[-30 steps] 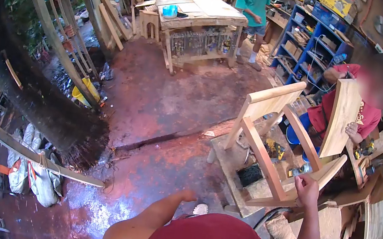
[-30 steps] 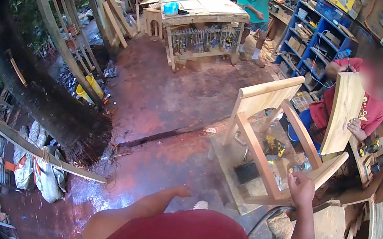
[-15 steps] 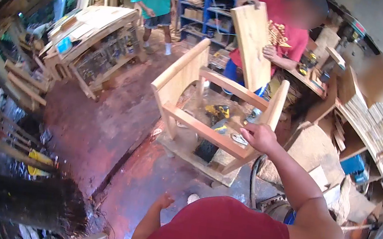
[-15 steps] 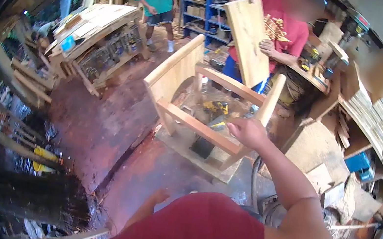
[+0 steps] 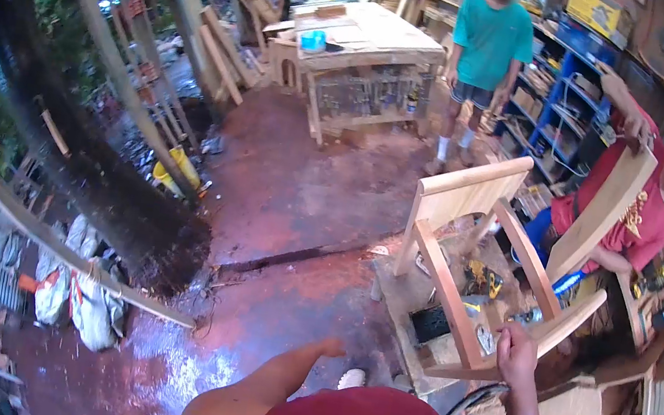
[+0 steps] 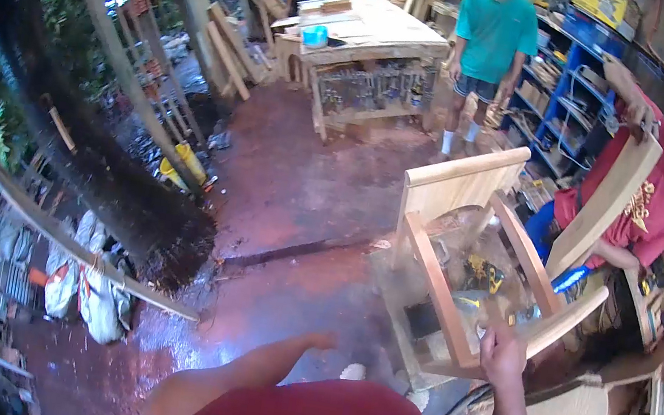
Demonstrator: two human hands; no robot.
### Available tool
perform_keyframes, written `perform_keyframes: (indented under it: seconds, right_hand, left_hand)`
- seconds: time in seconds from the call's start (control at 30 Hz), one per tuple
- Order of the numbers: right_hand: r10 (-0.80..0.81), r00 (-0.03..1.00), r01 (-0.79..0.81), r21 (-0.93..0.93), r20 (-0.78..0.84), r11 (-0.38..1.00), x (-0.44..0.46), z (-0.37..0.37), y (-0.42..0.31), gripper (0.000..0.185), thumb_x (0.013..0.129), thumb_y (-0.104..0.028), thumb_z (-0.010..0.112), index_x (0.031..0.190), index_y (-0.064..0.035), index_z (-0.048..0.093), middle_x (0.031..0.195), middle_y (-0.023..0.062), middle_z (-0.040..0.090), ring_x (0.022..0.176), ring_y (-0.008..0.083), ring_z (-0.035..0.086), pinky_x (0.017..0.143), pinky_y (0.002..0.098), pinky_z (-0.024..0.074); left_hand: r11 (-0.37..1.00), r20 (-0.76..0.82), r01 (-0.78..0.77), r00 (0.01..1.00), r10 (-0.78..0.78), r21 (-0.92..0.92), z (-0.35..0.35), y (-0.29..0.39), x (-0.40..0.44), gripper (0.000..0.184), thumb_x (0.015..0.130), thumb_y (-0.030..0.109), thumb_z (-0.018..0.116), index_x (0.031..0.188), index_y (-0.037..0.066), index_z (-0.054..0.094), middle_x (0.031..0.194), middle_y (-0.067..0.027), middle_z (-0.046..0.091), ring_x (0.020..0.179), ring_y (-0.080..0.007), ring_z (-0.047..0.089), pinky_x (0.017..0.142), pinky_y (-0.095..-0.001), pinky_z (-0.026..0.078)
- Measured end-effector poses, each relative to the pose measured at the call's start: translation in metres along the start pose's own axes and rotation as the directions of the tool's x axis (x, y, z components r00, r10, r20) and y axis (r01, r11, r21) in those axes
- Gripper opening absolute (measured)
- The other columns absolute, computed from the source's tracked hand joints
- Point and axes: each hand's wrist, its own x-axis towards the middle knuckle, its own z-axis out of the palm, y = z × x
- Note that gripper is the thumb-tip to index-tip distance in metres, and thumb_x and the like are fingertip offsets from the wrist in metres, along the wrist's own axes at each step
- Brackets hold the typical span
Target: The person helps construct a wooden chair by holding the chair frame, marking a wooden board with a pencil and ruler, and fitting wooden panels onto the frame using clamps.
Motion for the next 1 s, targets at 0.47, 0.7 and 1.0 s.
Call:
perform_keyframes:
  seconds: [0.47,0.7,1.0]
  right_hand:
    - [-0.489,0.872,0.342,0.663,0.042,0.666,-0.010,-0.027,0.053,0.028,0.068,0.004,0.045,0.087,-0.0049,0.063,0.069,0.0108,0.058,0.058,0.0238,0.057,0.055,0.0318,0.0460]
    - [-0.600,0.789,0.349,0.707,0.132,0.615,-0.007,-0.032,0.065,0.020,0.070,0.000,0.047,0.082,-0.0060,0.062,0.066,0.0121,0.058,0.054,0.0250,0.057,0.052,0.0326,0.0450]
    - [-0.583,0.812,0.402,0.684,0.042,0.609,-0.012,-0.025,0.058,0.018,0.070,0.002,0.045,0.074,-0.0049,0.061,0.064,0.0104,0.058,0.055,0.0232,0.057,0.052,0.0312,0.0443]
  left_hand:
    - [0.916,-0.153,0.307,0.923,-0.353,-0.257,0.027,0.151,-0.040,0.057,0.077,0.041,0.063,0.121,0.006,0.054,0.123,-0.0190,0.052,0.114,-0.0331,0.049,0.098,-0.0395,0.037]
    - [0.876,-0.202,0.370,0.875,-0.440,-0.309,0.055,0.188,-0.044,0.058,0.078,0.042,0.061,0.124,0.007,0.052,0.128,-0.0179,0.050,0.119,-0.0306,0.047,0.100,-0.0385,0.037]
    - [0.778,-0.147,0.388,0.845,-0.515,-0.495,0.063,0.174,-0.062,0.059,0.078,0.044,0.062,0.125,0.008,0.052,0.126,-0.0169,0.051,0.119,-0.0306,0.047,0.100,-0.0380,0.037]
